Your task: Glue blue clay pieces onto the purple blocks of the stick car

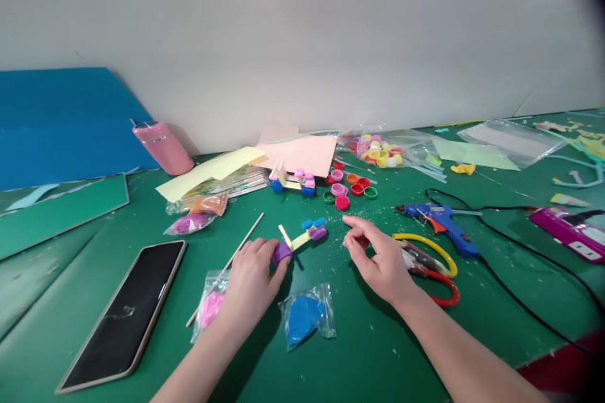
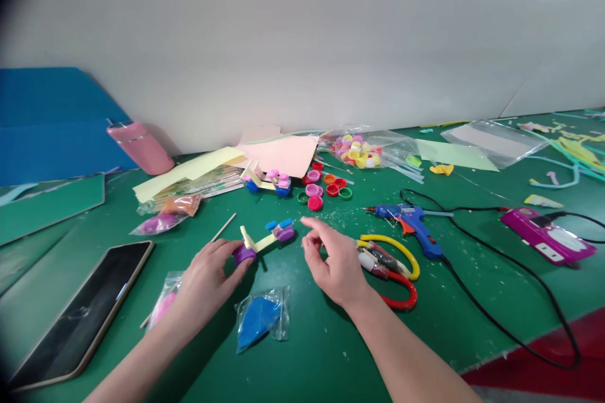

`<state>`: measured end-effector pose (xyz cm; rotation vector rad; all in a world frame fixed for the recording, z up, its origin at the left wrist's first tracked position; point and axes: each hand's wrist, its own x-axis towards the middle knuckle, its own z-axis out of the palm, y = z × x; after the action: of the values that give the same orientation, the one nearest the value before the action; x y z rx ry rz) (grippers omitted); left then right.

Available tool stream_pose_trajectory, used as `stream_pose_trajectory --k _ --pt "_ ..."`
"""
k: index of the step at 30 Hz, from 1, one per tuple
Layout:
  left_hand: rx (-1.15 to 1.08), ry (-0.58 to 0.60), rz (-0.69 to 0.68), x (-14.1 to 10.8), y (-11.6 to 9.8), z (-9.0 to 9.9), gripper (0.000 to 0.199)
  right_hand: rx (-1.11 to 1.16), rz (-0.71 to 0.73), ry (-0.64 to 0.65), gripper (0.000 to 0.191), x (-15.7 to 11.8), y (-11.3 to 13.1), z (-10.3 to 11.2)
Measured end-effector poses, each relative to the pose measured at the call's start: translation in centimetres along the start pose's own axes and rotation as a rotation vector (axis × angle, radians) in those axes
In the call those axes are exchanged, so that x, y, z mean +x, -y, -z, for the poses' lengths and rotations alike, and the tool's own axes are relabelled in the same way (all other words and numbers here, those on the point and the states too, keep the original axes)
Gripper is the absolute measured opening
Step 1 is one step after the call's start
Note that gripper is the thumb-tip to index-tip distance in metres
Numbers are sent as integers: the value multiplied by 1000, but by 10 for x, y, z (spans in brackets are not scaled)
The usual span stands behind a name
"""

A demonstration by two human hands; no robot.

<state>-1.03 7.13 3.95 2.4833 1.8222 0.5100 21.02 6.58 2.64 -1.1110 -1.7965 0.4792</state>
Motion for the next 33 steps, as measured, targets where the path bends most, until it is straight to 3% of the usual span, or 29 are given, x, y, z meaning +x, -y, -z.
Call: stream_pose_trajectory --k 4,8,12,14,16,20,23,28,33 --pt "8 -26 24 2 -2 -5 26 20 28 152 15 -1 7 -1" --pt "13 -52 50 3 -4 -10 28 53 80 329 11 -2 16 -7" --pt "2 -115 63 -8 -7 -2 40 13 128 492 12 -4 21 -9" --pt "-47 -171 34 -19 -11 5 34 -42 119 536 10 -3 21 -7" --pt "-121 -127 -40 -31 -17 10 30 -79 94 539 10 -3 20 -5" --pt "-139 117 -156 -52 -28 8 51 -107 56 514 11 -1 18 -1" --pt "-164 174 -154 -58 -28 -2 42 -115 35 501 11 -1 18 -1" --pt "-295 81 -71 -58 -25 -11 36 -48 -62 441 11 1 20 -1" --pt "-390 -102 18 -53 -35 -3 36 294 -297 425 16 1 23 -3"
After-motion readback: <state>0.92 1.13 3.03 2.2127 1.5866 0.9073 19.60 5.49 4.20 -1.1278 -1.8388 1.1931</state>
